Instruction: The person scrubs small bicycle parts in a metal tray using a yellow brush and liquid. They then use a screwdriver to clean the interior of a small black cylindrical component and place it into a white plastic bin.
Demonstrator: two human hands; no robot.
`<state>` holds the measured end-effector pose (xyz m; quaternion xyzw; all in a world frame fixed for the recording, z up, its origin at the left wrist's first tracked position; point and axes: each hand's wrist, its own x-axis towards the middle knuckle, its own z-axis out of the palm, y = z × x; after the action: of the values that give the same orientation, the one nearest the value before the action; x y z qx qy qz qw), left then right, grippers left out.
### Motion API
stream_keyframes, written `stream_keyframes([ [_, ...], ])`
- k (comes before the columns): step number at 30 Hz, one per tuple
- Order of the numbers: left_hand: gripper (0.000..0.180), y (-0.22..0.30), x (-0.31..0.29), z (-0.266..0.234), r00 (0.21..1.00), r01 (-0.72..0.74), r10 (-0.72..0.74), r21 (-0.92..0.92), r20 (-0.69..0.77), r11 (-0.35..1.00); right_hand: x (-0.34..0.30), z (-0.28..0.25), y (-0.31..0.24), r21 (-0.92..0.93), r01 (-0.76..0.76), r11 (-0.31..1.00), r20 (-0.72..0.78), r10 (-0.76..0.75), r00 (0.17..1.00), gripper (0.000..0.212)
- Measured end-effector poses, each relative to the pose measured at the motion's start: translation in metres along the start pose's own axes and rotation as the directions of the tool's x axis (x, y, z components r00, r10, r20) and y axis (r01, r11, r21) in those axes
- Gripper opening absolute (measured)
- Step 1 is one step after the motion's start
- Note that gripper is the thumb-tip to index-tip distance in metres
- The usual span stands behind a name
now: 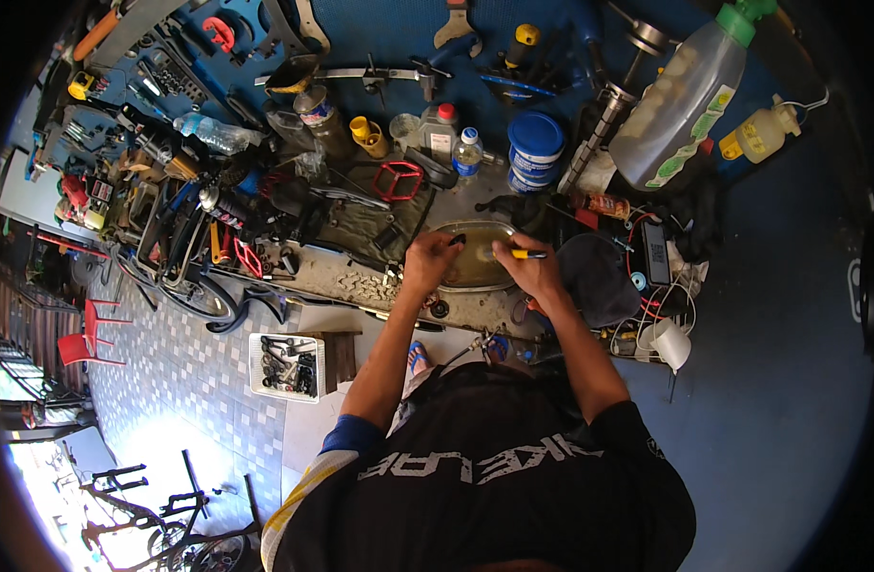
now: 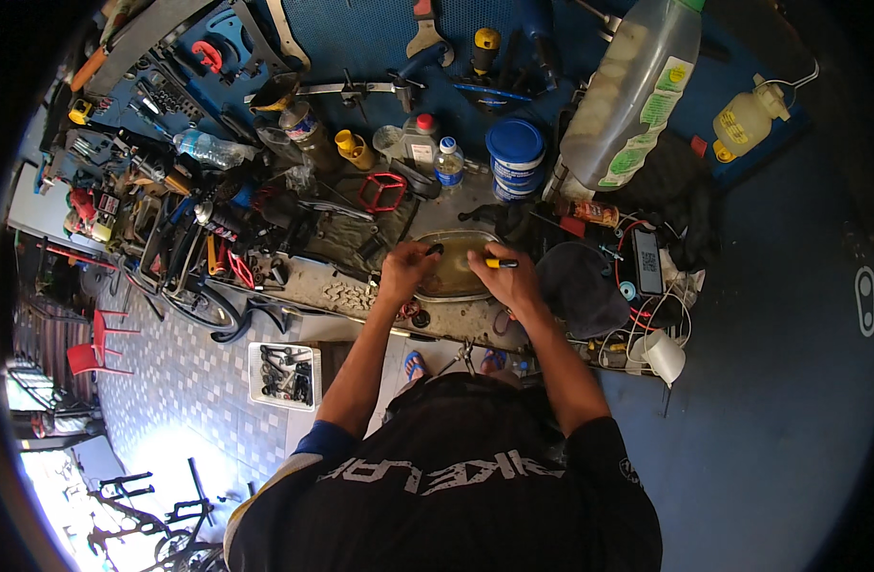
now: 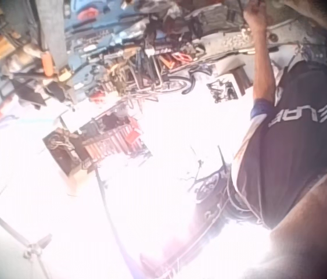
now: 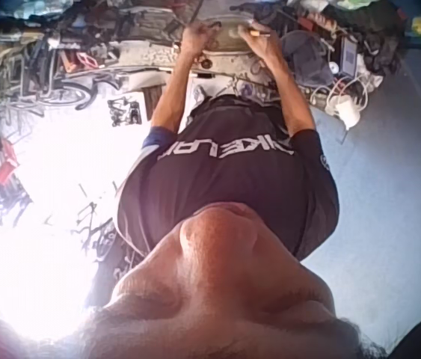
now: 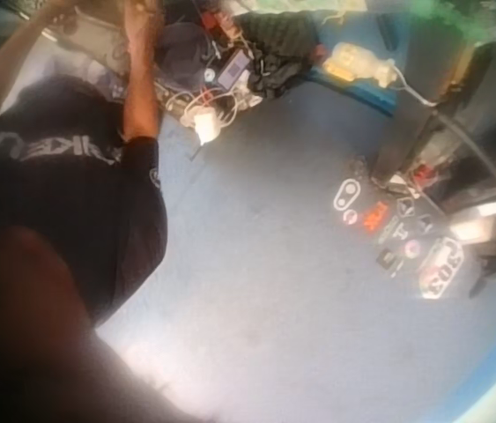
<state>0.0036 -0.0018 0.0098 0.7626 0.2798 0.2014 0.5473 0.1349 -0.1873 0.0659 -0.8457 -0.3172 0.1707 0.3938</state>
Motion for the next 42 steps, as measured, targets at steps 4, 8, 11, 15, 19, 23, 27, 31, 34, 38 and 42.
stream_keyframes([
  [4, 0.026, 0.014, 0.0, 0.001, 0.988, -0.146, 0.153, 0.198, -0.018, 0.969, -0.005, 0.006, -0.052, 0.173, 0.322, 0.931, -0.107, -0.307, 0.946, 0.031],
  [8, 0.026, 0.041, -0.007, -0.007, 1.0, -0.014, 0.016, 0.118, -0.01, 0.993, 0.023, 0.005, -0.014, 0.055, 0.235, 0.97, -0.109, -0.229, 0.967, 0.029],
  [11, 0.024, 0.027, -0.008, -0.015, 1.0, 0.012, -0.009, 0.192, -0.016, 0.981, 0.01, 0.006, -0.042, 0.144, 0.28, 0.949, -0.102, -0.267, 0.958, 0.031],
  [15, 0.021, 0.033, -0.004, -0.013, 0.999, -0.003, 0.009, 0.188, -0.033, 0.982, 0.022, 0.018, -0.018, 0.117, 0.219, 0.969, -0.117, -0.205, 0.972, 0.036],
  [19, 0.021, 0.02, -0.006, -0.017, 1.0, -0.017, 0.018, 0.041, -0.003, 0.999, 0.014, 0.005, -0.003, 0.073, 0.176, 0.982, -0.031, -0.174, 0.984, 0.032],
  [23, 0.019, -0.011, 0.004, -0.004, 0.997, -0.077, 0.077, -0.112, 0.001, 0.991, 0.007, 0.011, 0.023, -0.188, 0.271, 0.944, -0.06, -0.286, 0.956, 0.03],
  [27, 0.018, 0.0, 0.002, -0.008, 0.997, -0.066, 0.063, 0.062, 0.049, 0.996, 0.007, -0.002, 0.003, -0.099, 0.052, 0.994, -0.035, -0.055, 0.998, 0.03],
  [31, 0.025, 0.015, 0.0, -0.005, 0.987, -0.163, 0.16, 0.14, 0.032, 0.977, -0.003, -0.004, -0.059, 0.131, 0.222, 0.966, -0.073, -0.214, 0.974, 0.028],
  [34, 0.029, 0.032, 0.0, -0.008, 0.99, -0.143, 0.142, 0.186, 0.02, 0.972, 0.009, 0.011, -0.045, 0.068, 0.368, 0.927, -0.196, -0.349, 0.916, 0.025],
  [38, 0.027, 0.031, -0.006, -0.013, 0.994, -0.097, 0.104, 0.178, -0.03, 0.979, 0.014, 0.004, -0.046, 0.031, 0.346, 0.938, -0.172, -0.336, 0.926, 0.024],
  [42, 0.023, 0.025, -0.003, -0.015, 0.991, -0.13, 0.133, 0.254, 0.007, 0.958, 0.013, 0.02, -0.036, 0.093, 0.351, 0.932, -0.204, -0.327, 0.923, 0.028],
])
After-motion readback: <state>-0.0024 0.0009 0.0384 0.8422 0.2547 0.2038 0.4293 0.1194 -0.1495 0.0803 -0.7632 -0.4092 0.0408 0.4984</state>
